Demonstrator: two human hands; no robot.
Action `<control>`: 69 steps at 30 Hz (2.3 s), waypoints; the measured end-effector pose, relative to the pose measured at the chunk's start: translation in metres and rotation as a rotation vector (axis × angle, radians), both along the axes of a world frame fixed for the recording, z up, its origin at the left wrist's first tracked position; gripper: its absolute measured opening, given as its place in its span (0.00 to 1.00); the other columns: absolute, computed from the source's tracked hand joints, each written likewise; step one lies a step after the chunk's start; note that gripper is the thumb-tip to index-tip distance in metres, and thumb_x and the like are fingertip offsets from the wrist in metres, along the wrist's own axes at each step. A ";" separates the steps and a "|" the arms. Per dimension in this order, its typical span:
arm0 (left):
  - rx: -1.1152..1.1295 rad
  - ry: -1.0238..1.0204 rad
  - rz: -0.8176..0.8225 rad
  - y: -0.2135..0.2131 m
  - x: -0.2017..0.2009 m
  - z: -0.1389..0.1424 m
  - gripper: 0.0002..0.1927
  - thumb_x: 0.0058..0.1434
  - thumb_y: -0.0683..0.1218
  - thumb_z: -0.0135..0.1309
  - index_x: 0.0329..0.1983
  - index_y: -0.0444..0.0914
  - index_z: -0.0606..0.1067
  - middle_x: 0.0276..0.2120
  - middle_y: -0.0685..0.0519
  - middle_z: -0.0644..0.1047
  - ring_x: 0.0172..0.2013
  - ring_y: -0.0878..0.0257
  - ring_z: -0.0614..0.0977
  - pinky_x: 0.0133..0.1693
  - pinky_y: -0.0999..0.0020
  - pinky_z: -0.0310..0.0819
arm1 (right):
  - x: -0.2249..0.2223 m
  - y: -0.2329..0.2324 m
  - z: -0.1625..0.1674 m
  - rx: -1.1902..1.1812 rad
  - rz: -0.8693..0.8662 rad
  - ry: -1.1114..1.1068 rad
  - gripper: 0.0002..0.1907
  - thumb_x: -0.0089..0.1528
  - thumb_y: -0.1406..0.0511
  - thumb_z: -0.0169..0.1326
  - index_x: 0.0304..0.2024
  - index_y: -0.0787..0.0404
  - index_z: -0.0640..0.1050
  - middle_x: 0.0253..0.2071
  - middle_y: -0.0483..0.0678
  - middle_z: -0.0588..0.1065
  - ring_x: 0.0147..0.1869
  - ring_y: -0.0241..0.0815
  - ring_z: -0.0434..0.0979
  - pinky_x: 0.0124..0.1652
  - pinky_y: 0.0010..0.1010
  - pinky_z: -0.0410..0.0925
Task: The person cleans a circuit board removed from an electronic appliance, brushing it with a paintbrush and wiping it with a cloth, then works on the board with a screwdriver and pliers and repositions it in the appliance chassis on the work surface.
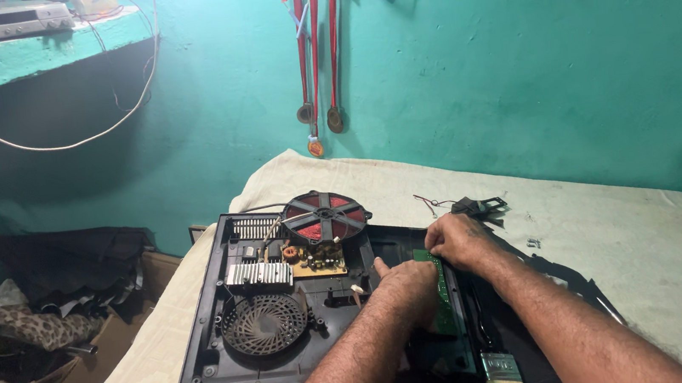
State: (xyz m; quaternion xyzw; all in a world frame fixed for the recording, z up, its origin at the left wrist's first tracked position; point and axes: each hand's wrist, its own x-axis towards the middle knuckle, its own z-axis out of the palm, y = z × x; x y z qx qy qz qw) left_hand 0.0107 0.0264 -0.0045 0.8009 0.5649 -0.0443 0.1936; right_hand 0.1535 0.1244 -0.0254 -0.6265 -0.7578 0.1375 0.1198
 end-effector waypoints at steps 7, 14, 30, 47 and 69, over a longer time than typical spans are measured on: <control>-0.018 -0.015 0.005 0.002 0.000 -0.003 0.28 0.55 0.43 0.71 0.58 0.36 0.76 0.56 0.42 0.78 0.64 0.48 0.74 0.70 0.23 0.36 | -0.004 0.000 0.003 -0.004 0.026 -0.038 0.06 0.59 0.69 0.63 0.38 0.54 0.86 0.42 0.46 0.84 0.48 0.39 0.85 0.50 0.34 0.77; -0.003 -0.016 -0.003 0.004 0.000 -0.004 0.29 0.51 0.43 0.72 0.56 0.36 0.77 0.56 0.44 0.79 0.63 0.49 0.76 0.70 0.24 0.38 | -0.007 -0.001 0.012 -0.021 0.035 -0.072 0.06 0.58 0.68 0.65 0.38 0.54 0.86 0.41 0.46 0.85 0.48 0.40 0.85 0.51 0.34 0.76; -0.009 -0.023 -0.008 0.001 -0.002 -0.001 0.28 0.53 0.43 0.71 0.57 0.37 0.76 0.55 0.43 0.79 0.63 0.49 0.76 0.70 0.24 0.35 | 0.000 0.008 0.007 -0.042 0.093 -0.048 0.07 0.58 0.70 0.64 0.38 0.56 0.86 0.40 0.46 0.85 0.47 0.38 0.86 0.49 0.33 0.77; -0.042 0.003 -0.004 0.003 -0.001 -0.001 0.30 0.53 0.45 0.72 0.60 0.38 0.75 0.57 0.42 0.77 0.65 0.48 0.74 0.71 0.25 0.35 | 0.003 0.006 0.010 -0.085 0.083 -0.033 0.07 0.60 0.68 0.64 0.41 0.55 0.86 0.43 0.46 0.85 0.49 0.38 0.85 0.51 0.33 0.78; -0.070 0.008 0.004 0.007 0.000 -0.002 0.32 0.52 0.46 0.72 0.61 0.39 0.74 0.57 0.42 0.78 0.65 0.47 0.74 0.71 0.25 0.31 | -0.002 -0.003 0.016 -0.095 0.068 -0.093 0.08 0.62 0.67 0.61 0.43 0.54 0.85 0.47 0.45 0.83 0.52 0.38 0.84 0.52 0.33 0.78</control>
